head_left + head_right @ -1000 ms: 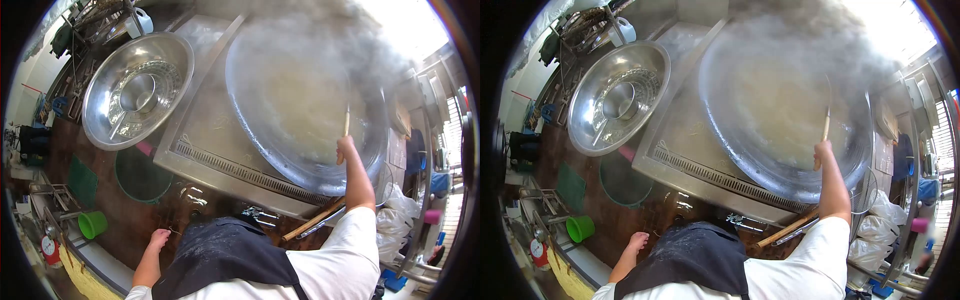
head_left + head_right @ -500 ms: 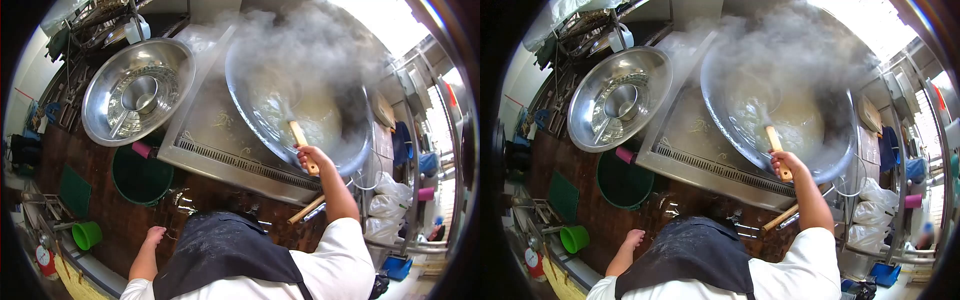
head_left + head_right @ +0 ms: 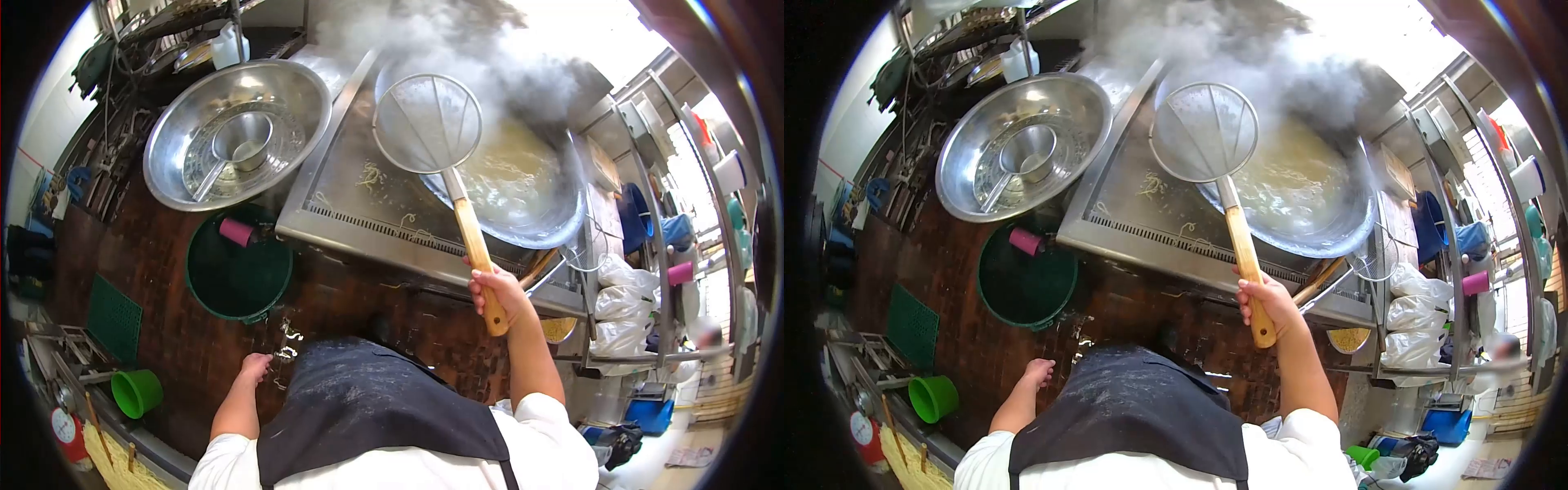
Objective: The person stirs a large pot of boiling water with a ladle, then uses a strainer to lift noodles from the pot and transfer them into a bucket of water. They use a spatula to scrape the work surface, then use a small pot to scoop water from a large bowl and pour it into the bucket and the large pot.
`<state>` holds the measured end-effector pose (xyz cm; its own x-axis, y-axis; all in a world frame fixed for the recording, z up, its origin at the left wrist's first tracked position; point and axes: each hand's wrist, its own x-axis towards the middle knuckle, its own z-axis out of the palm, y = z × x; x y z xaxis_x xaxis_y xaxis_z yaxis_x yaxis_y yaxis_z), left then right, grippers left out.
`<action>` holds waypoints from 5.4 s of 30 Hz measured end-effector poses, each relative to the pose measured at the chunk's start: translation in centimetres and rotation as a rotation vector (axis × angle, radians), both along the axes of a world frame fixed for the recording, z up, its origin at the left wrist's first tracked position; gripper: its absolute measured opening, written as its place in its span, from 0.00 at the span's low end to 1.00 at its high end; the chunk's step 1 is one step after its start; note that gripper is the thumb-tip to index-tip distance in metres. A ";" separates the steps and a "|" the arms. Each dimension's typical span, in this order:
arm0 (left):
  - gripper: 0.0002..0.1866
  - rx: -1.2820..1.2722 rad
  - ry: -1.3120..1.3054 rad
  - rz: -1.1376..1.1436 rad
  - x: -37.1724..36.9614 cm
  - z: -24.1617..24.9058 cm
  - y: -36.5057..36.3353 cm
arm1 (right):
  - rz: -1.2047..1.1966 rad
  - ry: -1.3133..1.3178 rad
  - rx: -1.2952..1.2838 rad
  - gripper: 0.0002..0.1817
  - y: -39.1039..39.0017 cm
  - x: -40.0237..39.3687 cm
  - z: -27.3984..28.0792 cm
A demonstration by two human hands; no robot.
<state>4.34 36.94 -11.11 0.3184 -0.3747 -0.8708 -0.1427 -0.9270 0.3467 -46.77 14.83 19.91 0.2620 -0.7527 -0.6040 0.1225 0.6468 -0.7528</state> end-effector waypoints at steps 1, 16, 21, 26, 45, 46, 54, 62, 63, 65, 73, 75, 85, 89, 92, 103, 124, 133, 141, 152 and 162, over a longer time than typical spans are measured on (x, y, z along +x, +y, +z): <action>0.15 0.029 0.022 -0.021 0.4 -1.3 0.8 | -0.001 0.143 -0.075 0.25 1.3 0.7 -0.2; 0.15 0.001 -0.041 -0.023 3.4 -1.6 2.0 | 0.032 0.982 -0.627 0.28 10.4 2.1 -5.6; 0.17 -0.014 0.015 -0.061 3.3 -2.3 1.6 | 0.038 0.938 -0.695 0.29 10.8 3.1 -4.9; 0.17 0.014 0.011 -0.038 2.1 -2.1 1.4 | 0.013 0.839 -0.605 0.30 9.6 1.9 -5.3; 0.17 -0.096 0.025 -0.180 -7.2 1.4 -15.2 | 0.058 0.259 -0.163 0.28 -2.2 -6.7 0.8; 0.18 -0.123 -0.011 -0.214 -8.1 1.9 -16.2 | 0.055 0.286 -0.207 0.28 -2.3 -6.9 0.9; 0.19 -0.068 0.000 -0.273 -7.8 0.6 -18.2 | -0.025 0.075 -0.114 0.26 -3.1 -10.5 0.2; 0.11 0.065 -0.013 -0.104 -9.4 4.4 -16.6 | -0.366 0.534 -0.196 0.13 -11.4 -23.0 -1.3; 0.11 0.069 -0.026 -0.081 -9.4 4.8 -16.4 | -0.386 0.658 -0.281 0.13 -13.4 -26.2 -3.3; 0.12 0.057 -0.038 -0.071 -9.5 5.3 -15.7 | -0.433 0.903 -0.338 0.12 -17.5 -30.9 -4.4; 0.12 0.096 -0.054 0.067 -12.3 8.1 -12.0 | -0.210 1.307 0.082 0.04 -33.7 -35.5 -11.5; 0.12 0.139 -0.079 0.077 -13.3 8.9 -10.8 | -0.191 1.053 0.088 0.08 -38.1 -34.3 -15.1; 0.13 0.123 -0.088 0.146 -13.7 8.6 -8.0 | -0.003 0.661 0.032 0.04 -42.4 -19.5 -15.9; 0.13 -0.033 -0.058 0.064 -12.1 5.4 -6.9 | 0.014 0.409 0.085 0.06 -36.8 -14.9 -15.5; 0.13 -0.056 -0.039 0.015 -10.2 4.6 -6.4 | 0.068 0.299 0.126 0.06 -30.6 -11.7 -13.1; 0.18 0.097 -0.012 0.021 0.1 -0.2 -1.3 | -0.057 -0.270 0.222 0.18 -6.9 -3.5 -2.2; 0.19 0.071 0.112 -0.132 4.9 -2.7 -2.1 | -0.267 0.639 -0.314 0.22 13.1 5.8 -4.4; 0.20 0.187 0.035 -0.108 4.5 -3.4 0.0 | -0.193 0.892 -0.579 0.21 11.0 1.5 -5.6; 0.16 0.140 0.016 -0.078 -1.5 0.4 -8.7 | -0.375 0.421 -0.332 0.15 2.3 -3.4 -4.7; 0.15 -0.211 -0.002 -0.071 -10.3 5.8 -15.0 | -0.669 0.970 -0.303 0.09 -22.4 -29.9 -9.3; 0.12 0.218 -0.082 0.098 -10.1 5.1 -5.3 | -0.111 1.059 0.113 0.06 -29.0 -31.0 -13.7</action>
<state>-5.80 31.67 -6.05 0.4166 -0.1450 -0.8975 -0.0679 -0.9894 0.1283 -77.79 -14.19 6.19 -0.5030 -0.6654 -0.5515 -0.4960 0.7449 -0.4463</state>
